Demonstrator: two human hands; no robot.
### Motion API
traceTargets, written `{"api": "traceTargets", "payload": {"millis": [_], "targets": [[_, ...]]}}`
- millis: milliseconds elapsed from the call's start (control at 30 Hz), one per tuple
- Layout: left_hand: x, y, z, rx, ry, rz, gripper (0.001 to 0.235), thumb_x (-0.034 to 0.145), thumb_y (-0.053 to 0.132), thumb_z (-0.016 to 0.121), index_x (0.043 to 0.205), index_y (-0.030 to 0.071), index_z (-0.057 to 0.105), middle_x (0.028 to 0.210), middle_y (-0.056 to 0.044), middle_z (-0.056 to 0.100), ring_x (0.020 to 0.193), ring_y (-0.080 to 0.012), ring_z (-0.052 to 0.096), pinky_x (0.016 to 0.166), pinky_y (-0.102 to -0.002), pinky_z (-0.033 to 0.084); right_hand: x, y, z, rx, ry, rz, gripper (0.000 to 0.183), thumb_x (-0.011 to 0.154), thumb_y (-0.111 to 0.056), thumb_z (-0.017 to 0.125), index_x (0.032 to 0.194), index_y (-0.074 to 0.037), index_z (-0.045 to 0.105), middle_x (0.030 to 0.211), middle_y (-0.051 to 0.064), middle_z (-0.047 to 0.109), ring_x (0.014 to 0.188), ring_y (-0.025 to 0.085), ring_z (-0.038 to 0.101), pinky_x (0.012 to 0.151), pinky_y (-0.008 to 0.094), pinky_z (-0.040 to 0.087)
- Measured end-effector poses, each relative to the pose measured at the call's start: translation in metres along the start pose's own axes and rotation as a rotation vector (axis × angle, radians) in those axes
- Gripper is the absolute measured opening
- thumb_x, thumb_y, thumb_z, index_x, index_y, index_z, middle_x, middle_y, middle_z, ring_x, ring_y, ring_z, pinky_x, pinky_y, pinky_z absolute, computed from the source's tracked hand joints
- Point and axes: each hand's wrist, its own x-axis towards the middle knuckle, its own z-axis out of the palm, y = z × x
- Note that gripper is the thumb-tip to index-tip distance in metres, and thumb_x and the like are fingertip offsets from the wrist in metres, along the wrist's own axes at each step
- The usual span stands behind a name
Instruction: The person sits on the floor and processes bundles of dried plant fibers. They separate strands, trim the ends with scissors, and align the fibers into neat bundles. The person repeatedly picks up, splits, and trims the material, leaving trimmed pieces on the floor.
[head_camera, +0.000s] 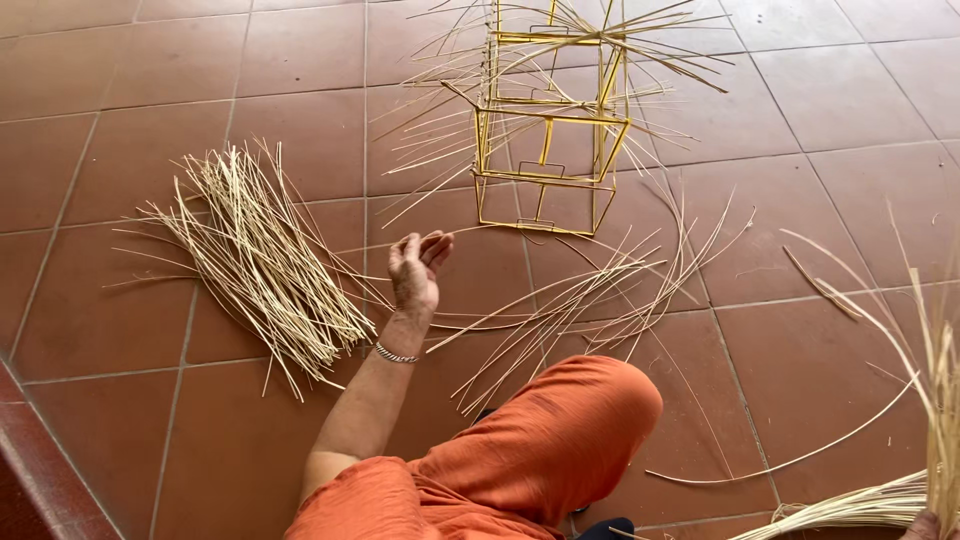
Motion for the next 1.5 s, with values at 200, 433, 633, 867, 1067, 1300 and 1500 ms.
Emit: {"api": "traceTargets", "payload": {"millis": [200, 433, 633, 867, 1067, 1300, 1500], "targets": [[-0.004, -0.021, -0.066, -0.041, 0.125, -0.116, 0.010, 0.106, 0.011, 0.045, 0.114, 0.005, 0.045, 0.100, -0.025, 0.070, 0.090, -0.0364, 0.076, 0.082, -0.046, 0.067, -0.011, 0.038, -0.022, 0.077, -0.040, -0.092, 0.018, 0.111, -0.013, 0.058, 0.103, 0.001, 0.065, 0.080, 0.009, 0.064, 0.067, 0.019, 0.058, 0.065, 0.035, 0.048], [-0.041, -0.096, -0.126, -0.008, 0.410, -0.311, 0.015, 0.103, 0.011, 0.045, 0.116, 0.004, 0.040, 0.102, -0.024, 0.066, 0.094, -0.0397, 0.074, 0.086, -0.050, 0.065, -0.028, 0.058, -0.035, 0.103, -0.074, -0.033, 0.012, 0.111, -0.009, 0.065, 0.106, 0.001, 0.068, 0.076, 0.006, 0.063, 0.066, 0.016, 0.059, 0.067, 0.035, 0.048], [-0.084, -0.131, -0.144, 0.107, 0.439, -0.563, 0.025, 0.105, 0.014, 0.043, 0.122, -0.004, 0.040, 0.106, -0.023, 0.066, 0.099, -0.0398, 0.074, 0.085, -0.050, 0.066, -0.033, 0.057, -0.042, 0.139, -0.120, -0.003, 0.012, 0.109, -0.007, 0.062, 0.108, 0.003, 0.068, 0.078, 0.005, 0.063, 0.068, 0.013, 0.059, 0.066, 0.031, 0.047], [-0.119, -0.163, -0.147, 0.467, 0.166, -0.861, 0.024, 0.104, 0.016, 0.047, 0.125, 0.006, 0.047, 0.101, -0.018, 0.067, 0.083, -0.0307, 0.072, 0.073, -0.045, 0.064, -0.025, 0.025, -0.039, 0.524, -0.099, 0.216, 0.014, 0.115, -0.012, 0.066, 0.116, 0.001, 0.069, 0.084, 0.002, 0.066, 0.072, 0.012, 0.059, 0.063, 0.026, 0.045], [-0.099, -0.206, -0.139, 0.807, -0.224, -0.624, 0.026, 0.098, 0.016, 0.066, 0.119, 0.002, 0.062, 0.096, -0.010, 0.072, 0.081, -0.0217, 0.068, 0.070, -0.037, 0.058, -0.023, -0.027, -0.030, 0.676, -0.096, 0.521, 0.023, 0.107, -0.022, 0.081, 0.117, -0.004, 0.071, 0.082, -0.006, 0.063, 0.054, 0.005, 0.046, 0.043, 0.022, 0.034], [-0.039, -0.247, -0.109, 1.754, -0.607, -0.032, 0.077, 0.078, 0.042, 0.087, 0.139, 0.014, 0.049, 0.142, -0.013, 0.050, 0.134, -0.0350, 0.041, 0.113, -0.056, 0.036, -0.009, -0.047, 0.063, 0.814, -0.319, 0.958, 0.022, 0.093, -0.023, 0.082, 0.092, -0.007, 0.068, 0.058, -0.005, 0.057, 0.041, 0.003, 0.047, 0.035, 0.021, 0.035], [-0.017, -0.275, -0.070, 2.170, -0.775, -0.227, 0.150, 0.054, 0.074, 0.091, 0.162, 0.022, -0.001, 0.167, -0.020, 0.009, 0.154, -0.0439, 0.006, 0.116, -0.073, 0.003, -0.045, -0.053, 0.211, 0.769, -0.386, 1.030, 0.023, 0.081, -0.013, 0.086, 0.100, -0.007, 0.074, 0.074, -0.002, 0.066, 0.049, 0.006, 0.049, 0.039, 0.023, 0.034]]}}
